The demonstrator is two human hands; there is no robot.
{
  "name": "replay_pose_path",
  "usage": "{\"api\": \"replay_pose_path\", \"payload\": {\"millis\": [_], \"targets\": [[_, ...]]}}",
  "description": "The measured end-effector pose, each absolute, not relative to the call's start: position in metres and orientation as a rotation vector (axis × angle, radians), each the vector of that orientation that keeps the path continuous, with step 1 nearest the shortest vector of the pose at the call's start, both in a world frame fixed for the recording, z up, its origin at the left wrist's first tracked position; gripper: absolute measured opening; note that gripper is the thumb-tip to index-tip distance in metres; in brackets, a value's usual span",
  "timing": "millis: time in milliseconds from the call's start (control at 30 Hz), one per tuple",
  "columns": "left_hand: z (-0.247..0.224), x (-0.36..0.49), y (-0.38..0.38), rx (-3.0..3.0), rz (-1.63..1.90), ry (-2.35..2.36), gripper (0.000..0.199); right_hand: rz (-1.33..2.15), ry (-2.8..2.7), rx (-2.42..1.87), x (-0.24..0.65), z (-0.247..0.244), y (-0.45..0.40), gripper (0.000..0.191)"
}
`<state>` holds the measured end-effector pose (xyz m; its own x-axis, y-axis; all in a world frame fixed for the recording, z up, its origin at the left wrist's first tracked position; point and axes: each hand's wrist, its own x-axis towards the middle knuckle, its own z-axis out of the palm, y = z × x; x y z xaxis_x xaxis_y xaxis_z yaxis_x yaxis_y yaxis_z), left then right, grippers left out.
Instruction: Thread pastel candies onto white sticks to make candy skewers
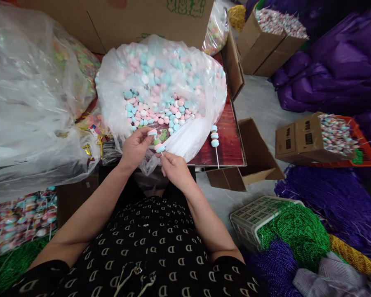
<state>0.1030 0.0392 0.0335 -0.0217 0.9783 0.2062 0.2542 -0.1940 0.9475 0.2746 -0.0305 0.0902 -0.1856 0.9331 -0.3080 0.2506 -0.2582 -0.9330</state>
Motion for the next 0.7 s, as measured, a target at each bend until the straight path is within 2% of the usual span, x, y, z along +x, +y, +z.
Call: {"api": "replay_pose_path", "payload": {"millis": [267,467,700], "targets": [[0.044,0.103,0.037,1.591,1.254,1.352,0.016,1.449,-1.329,-1.479,0.267,0.077,-0.033,0.057],[0.047,0.101,0.033,1.776,1.16,1.37,0.023,1.41,-1.293,-1.438,0.257,0.069,-0.037,0.058],[0.043,0.109,0.024,1.713,1.197,1.276,0.026,1.391,-1.235,-1.433,0.263,0.065,-0.024,0.058]]}}
